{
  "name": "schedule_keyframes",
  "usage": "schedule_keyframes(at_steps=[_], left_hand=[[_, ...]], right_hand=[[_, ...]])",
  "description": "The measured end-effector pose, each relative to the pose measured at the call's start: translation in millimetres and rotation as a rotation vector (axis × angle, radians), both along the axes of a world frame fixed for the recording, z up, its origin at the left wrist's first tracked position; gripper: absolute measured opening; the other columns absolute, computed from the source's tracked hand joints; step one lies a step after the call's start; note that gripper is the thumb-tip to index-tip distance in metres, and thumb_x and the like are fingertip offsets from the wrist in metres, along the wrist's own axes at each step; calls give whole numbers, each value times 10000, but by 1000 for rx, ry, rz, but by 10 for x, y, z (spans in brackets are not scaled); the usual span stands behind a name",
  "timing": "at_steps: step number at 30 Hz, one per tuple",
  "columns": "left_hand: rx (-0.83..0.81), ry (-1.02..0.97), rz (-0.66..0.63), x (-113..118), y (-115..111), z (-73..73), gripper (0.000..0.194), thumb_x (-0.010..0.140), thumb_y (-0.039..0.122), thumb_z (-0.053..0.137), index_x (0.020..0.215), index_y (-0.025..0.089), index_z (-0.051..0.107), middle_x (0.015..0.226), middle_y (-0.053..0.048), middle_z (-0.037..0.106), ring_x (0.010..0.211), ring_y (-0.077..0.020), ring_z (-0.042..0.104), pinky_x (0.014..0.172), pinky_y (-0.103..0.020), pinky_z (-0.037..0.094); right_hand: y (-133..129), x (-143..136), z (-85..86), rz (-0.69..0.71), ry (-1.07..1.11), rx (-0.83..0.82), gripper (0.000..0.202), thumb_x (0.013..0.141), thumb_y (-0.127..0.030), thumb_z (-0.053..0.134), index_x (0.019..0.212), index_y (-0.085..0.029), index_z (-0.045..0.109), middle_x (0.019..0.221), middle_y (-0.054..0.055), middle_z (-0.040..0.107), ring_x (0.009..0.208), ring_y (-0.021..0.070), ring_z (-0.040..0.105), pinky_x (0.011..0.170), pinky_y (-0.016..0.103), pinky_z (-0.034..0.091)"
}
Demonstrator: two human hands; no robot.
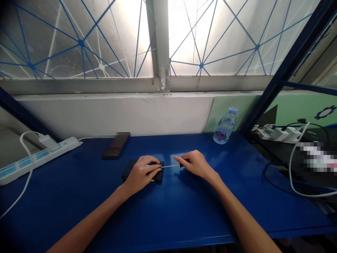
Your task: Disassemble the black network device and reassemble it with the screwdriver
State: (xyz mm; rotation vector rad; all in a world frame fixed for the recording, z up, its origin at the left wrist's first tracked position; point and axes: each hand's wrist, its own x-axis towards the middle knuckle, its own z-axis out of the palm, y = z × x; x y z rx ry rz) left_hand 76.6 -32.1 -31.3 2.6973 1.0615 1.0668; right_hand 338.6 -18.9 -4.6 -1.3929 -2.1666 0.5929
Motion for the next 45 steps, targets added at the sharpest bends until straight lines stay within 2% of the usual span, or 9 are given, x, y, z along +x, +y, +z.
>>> schedule_keyframes(at_steps=[4,8,11,13,21,36,45], left_hand=[[-62,29,47,-6,-8,17,211,948,364,647,1046,210,754,1081,-79,723,1021,-249,652,904,-416,488],[-190,97,127,-51,4,50,594,818,594,728,1284,231,658,1256,-110,678,1166,-313,613,978,-461,466],[-266,192,107,-86,20,74,919,698,733,741,1450,258,512,1367,-132,622,1242,-361,570,1018,-502,435],[-293,240,73,-96,25,87,1016,651,762,751,1490,268,460,1390,-133,608,1251,-371,560,1022,-508,424],[-314,263,71,-75,9,104,937,714,713,745,1480,248,470,1356,-123,632,1220,-345,576,1015,-484,420],[-304,286,74,-84,7,86,907,714,708,750,1446,231,510,1380,-133,616,1246,-348,559,1027,-491,414],[-296,286,71,-84,14,84,882,725,727,725,1445,261,518,1377,-126,617,1236,-352,563,1027,-496,416]], right_hand=[[14,9,-3,-8,15,-13,607,960,-583,490,565,-165,684,481,27,610,463,129,531,525,264,322],[38,52,4,-29,19,-30,609,955,-583,497,549,-169,682,486,29,621,469,133,541,528,263,332],[67,104,-5,-52,9,-43,598,953,-582,499,557,-176,688,493,25,630,475,135,543,535,262,339],[87,136,-18,-74,-8,-53,584,953,-579,500,574,-181,697,504,25,640,486,139,554,545,262,344],[131,165,-70,-108,-87,-75,581,960,-569,483,582,-190,708,542,38,673,534,154,598,568,267,350],[117,128,-74,-73,-65,-90,594,963,-565,484,550,-185,680,515,27,652,507,140,566,560,254,340],[116,125,-68,-64,-64,-86,597,965,-559,482,545,-180,673,517,32,651,506,141,566,561,254,343]])
